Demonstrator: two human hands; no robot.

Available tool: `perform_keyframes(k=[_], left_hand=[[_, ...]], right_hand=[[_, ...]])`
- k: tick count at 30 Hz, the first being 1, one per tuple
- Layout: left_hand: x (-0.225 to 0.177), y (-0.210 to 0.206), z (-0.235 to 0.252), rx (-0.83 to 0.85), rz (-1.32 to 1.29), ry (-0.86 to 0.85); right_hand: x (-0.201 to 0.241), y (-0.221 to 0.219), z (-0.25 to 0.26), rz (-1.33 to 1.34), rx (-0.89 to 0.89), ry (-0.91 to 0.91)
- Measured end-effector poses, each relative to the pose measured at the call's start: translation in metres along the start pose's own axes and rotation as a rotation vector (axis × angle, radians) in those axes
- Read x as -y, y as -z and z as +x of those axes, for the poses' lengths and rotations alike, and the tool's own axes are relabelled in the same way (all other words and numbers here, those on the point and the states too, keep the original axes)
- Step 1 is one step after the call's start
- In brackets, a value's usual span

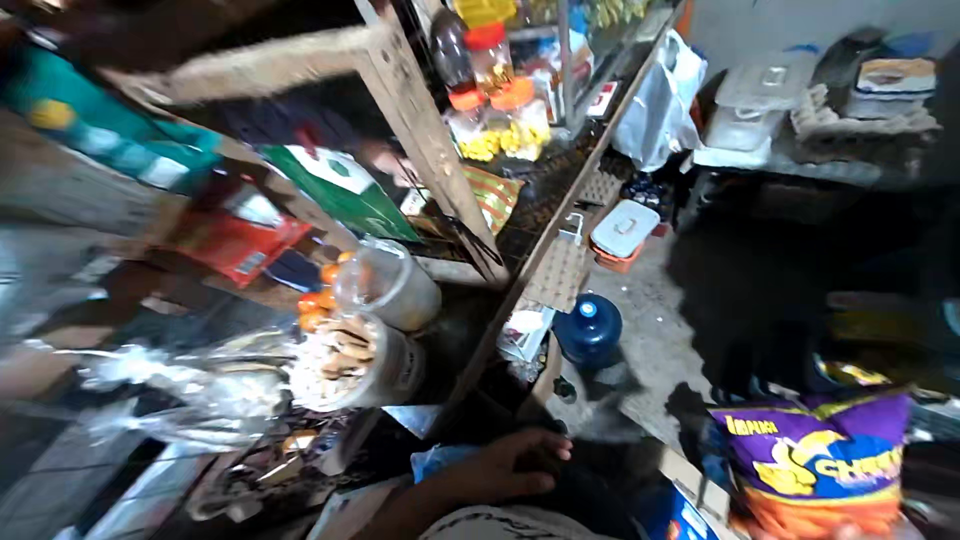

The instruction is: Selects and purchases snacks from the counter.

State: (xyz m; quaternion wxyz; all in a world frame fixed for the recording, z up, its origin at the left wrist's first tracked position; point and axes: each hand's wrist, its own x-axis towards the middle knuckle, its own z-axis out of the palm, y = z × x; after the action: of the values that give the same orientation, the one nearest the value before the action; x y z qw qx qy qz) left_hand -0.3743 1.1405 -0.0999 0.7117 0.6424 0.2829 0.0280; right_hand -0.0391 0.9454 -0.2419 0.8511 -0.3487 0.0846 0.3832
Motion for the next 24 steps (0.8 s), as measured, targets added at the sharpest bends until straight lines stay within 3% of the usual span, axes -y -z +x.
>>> perform_keyframes(k=[3,8,13,16,20,24], left_hand=[[0.0,0.018,-0.002,-0.025,0.027,-0.097],[0.014,0.038,-0.005,-0.092,-0.046,-0.214],[0.002,0.051,0.004,-0.162,-0.014,-0.277],[-0.002,0.058,0.016,-0.234,0.031,-0.323],[-0.007,0.062,0.039,-0.347,-0.057,-0.317],[-0.019,0.066,0.094,-0.468,-0.092,-0.338]], right_hand=[[-0.033,-0.01,0.053,-0.053,0.15,0.027],[-0.069,-0.1,0.091,-0.101,0.465,-0.05],[-0.083,-0.205,0.119,-0.166,0.444,0.009],[-0.082,-0.246,0.137,-0.261,0.484,0.07],[-0.081,-0.304,0.167,-0.431,0.532,0.288],[-0.087,-0.361,0.209,-0.571,0.636,0.437]])
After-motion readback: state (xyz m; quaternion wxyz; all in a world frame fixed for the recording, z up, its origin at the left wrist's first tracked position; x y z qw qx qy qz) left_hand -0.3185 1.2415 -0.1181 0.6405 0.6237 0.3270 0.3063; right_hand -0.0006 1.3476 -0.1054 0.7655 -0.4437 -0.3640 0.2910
